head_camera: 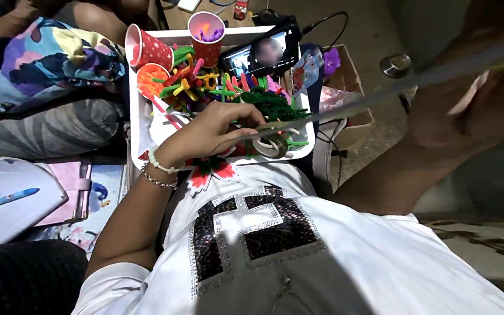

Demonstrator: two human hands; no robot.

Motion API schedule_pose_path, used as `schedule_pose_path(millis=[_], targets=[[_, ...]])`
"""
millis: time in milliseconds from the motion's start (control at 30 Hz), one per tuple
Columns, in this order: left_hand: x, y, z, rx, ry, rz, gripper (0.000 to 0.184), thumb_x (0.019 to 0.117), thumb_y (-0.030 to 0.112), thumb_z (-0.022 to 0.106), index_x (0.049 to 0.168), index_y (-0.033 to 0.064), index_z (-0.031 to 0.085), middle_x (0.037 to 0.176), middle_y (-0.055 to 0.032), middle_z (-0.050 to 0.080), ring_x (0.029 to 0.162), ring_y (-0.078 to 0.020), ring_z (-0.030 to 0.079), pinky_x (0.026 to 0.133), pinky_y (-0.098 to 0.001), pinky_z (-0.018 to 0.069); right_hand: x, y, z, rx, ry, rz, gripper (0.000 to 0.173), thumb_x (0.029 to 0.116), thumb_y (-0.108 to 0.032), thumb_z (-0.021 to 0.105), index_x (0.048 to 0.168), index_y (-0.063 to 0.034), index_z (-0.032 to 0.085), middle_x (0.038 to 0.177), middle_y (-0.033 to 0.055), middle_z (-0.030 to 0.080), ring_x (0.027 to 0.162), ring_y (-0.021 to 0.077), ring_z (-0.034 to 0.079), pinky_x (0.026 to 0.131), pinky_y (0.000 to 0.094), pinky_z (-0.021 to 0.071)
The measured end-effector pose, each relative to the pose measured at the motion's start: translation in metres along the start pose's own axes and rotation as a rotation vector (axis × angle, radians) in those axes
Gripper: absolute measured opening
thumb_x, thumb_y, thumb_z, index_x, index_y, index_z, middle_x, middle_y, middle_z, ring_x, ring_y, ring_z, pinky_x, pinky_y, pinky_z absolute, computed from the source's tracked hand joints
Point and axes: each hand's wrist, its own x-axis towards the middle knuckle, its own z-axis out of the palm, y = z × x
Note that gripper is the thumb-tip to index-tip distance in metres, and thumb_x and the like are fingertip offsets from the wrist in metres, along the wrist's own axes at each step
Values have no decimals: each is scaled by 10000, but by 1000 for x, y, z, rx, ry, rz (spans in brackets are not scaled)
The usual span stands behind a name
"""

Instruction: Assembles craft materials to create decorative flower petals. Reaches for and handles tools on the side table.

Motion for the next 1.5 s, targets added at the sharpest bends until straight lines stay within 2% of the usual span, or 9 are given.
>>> schedule_pose_path(millis=[133,233,433,733,867,967,1100,1367,1500], targets=[[0,-2,2,38,-32,-64,191,1021,159,611,1141,26,676,994,-18,711,874,-27,679,804,-201,585,0,1,6,-185,26,36,106,975,-159,671,1076,-132,654,1157,24,700,977,99,689,843,197,577],[-1,-6,-1,89,-91,-151,196,1019,207,627,1140,60,674,966,-4,700,843,-22,669,769,-193,575,1,5,6,-325,42,81,127,993,-184,660,1119,-167,661,1122,-27,717,991,97,702,920,264,590],[-4,-6,-4,138,-47,-198,204,1018,225,625,1136,66,676,883,8,684,755,-15,637,698,-183,547,8,22,10,-315,120,131,88,1061,-145,524,1103,-133,601,1002,24,718,960,158,711,981,384,576],[-1,0,-11,151,22,-104,211,1032,174,595,1190,44,650,1039,-28,703,925,-46,676,849,-223,576,8,20,14,-355,123,20,44,1017,-128,557,1051,-156,556,887,-3,682,923,181,703,970,426,570],[15,8,-16,265,20,36,163,1007,50,591,1141,29,681,1083,-70,698,1004,-111,672,918,-270,563,4,14,26,-256,66,-188,70,917,-113,593,956,-71,554,771,86,680,840,274,723,907,481,593],[28,13,-20,428,15,142,156,1002,32,591,1095,52,715,1179,-133,674,1147,-248,639,1007,-388,519,-4,10,35,-255,-93,-243,139,939,-177,644,948,-60,571,736,60,668,792,244,716,901,465,596],[36,18,-21,710,95,219,210,1004,18,570,1073,101,750,1179,-162,665,1119,-344,616,923,-453,514,-6,14,43,-251,-156,-241,159,873,-151,724,857,-77,583,691,33,632,702,197,688,824,425,620],[15,-5,-5,872,63,255,216,1001,-11,548,1073,85,728,1175,-131,703,939,-309,695,726,-438,550,-8,26,50,-421,-282,-54,157,886,-208,763,921,-126,634,845,-21,657,766,109,665,739,296,600],[3,-5,-1,712,-1,174,230,983,-24,564,1093,92,730,1203,-104,716,1003,-282,722,779,-447,586,-12,25,50,-455,-399,30,149,902,-171,746,852,-118,617,795,-28,639,731,88,652,693,286,593]])
